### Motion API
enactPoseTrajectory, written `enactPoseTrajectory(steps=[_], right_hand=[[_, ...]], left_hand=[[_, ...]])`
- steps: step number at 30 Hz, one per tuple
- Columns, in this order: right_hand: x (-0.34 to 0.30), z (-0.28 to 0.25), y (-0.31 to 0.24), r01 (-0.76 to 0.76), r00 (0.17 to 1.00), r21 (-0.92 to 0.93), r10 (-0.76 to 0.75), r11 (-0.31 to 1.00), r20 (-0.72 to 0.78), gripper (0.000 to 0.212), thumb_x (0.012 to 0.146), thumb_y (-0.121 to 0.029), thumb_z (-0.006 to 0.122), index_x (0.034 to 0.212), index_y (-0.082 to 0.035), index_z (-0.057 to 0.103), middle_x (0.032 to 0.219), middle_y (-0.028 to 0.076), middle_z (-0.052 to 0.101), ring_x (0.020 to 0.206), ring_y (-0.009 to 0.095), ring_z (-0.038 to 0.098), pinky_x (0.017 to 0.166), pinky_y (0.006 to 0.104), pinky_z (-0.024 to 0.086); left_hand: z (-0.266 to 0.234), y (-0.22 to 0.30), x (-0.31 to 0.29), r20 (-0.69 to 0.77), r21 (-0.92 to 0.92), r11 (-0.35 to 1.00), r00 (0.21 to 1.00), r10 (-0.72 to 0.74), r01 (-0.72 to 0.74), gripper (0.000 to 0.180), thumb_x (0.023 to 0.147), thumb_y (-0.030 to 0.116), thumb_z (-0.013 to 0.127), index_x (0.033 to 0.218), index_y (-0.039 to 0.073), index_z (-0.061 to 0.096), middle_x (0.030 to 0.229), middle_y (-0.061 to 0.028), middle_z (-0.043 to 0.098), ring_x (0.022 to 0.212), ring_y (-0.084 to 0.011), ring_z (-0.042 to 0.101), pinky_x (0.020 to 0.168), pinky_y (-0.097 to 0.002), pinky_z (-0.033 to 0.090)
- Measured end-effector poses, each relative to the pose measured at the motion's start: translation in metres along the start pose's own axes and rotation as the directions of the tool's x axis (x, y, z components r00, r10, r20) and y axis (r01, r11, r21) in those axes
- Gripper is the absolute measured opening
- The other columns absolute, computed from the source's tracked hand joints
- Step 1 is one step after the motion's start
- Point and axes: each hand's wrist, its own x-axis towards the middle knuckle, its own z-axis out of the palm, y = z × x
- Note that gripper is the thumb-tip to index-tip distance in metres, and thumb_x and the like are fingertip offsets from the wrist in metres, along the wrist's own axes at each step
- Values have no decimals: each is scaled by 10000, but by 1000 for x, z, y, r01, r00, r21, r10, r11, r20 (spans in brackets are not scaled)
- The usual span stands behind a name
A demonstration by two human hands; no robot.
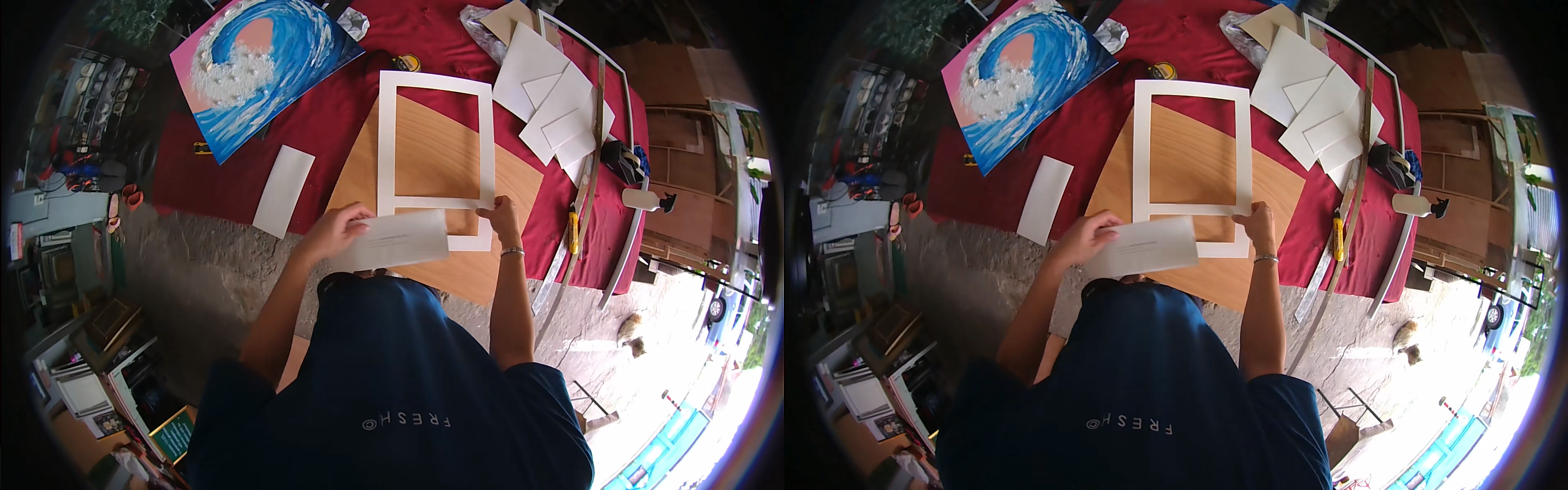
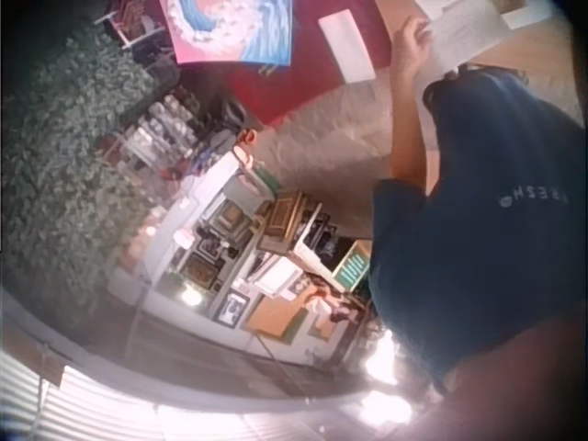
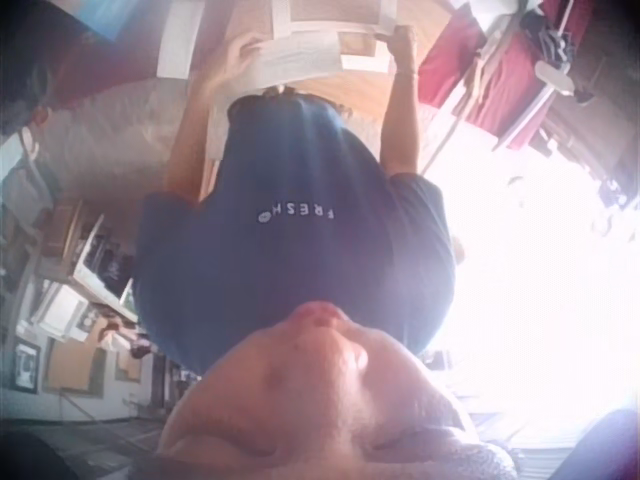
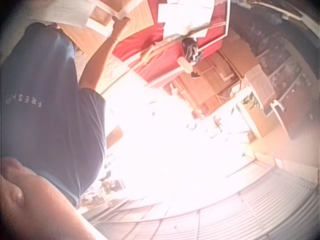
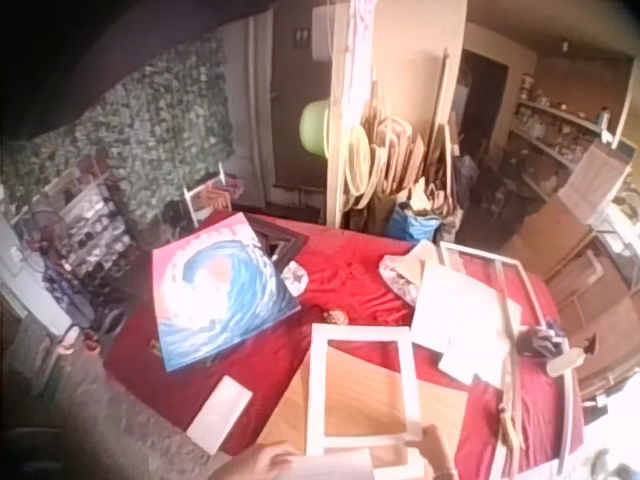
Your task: The person measures and marks a piece of plywood using a tape measure and pencil, scores a board with a utility knife and straightedge, and positions a printed label inside a white mat frame.
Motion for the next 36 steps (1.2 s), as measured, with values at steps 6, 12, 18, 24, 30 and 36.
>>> enactPoseTrajectory(steps=[6, 12, 18, 24, 30, 36], right_hand=[[-24, -57, -50, 182, 980, 346, -142, 920, -137, 206, 940, -140, 679, 1033, 20, 590, 841, 78, 654, 747, 162, 623, 661, 323, 499], [-70, -150, -119, 483, 819, 55, -428, 874, -381, 159, 996, -149, 605, 1044, 2, 590, 846, 126, 677, 741, 203, 642, 678, 335, 504], [-129, -207, -166, 519, 727, 22, -427, 855, -537, 180, 1017, -166, 592, 1091, -2, 586, 900, 92, 665, 819, 146, 641, 744, 292, 508], [-151, -171, -145, 408, 849, 450, -148, 794, -508, 185, 1032, -167, 594, 1162, -36, 609, 967, -10, 639, 871, 42, 559, 749, 202, 450], [-121, -26, -74, 352, 879, 576, -49, 738, -475, 103, 1025, -98, 568, 1091, -21, 581, 911, 1, 589, 827, 62, 515, 722, 239, 450], [-97, 64, -9, 236, 892, 533, 37, 812, -451, 171, 1004, -127, 580, 1101, 12, 574, 931, 81, 625, 817, 166, 574, 769, 315, 492]], left_hand=[[44, 8, 7, 209, 29, 991, 968, -136, 133, 197, 966, 103, 625, 1151, 35, 629, 1036, -137, 723, 982, -257, 702, 880, -354, 530], [74, 4, 26, 207, 94, 995, 976, -60, 41, 221, 952, 102, 623, 1152, 9, 640, 1058, -160, 714, 985, -280, 705, 831, -366, 554], [81, -15, 75, -152, 419, 883, 942, 298, -211, 307, 978, 210, 617, 1233, 39, 622, 1169, -150, 701, 1086, -296, 658, 907, -405, 518], [44, 20, 69, -154, -574, 819, 982, -110, 2, 511, 1072, 436, 440, 1321, 2, 547, 1299, -173, 632, 1188, -291, 621, 1003, -431, 493], [15, -9, 41, -274, -461, 887, 947, -166, 22, 186, 991, 141, 653, 1114, 12, 600, 895, -9, 649, 805, -69, 582, 735, -236, 481], [21, -63, 53, -255, -42, 985, 951, -173, 168, 158, 939, 129, 700, 1026, 9, 645, 802, -44, 653, 721, -106, 593, 668, -283, 496]])
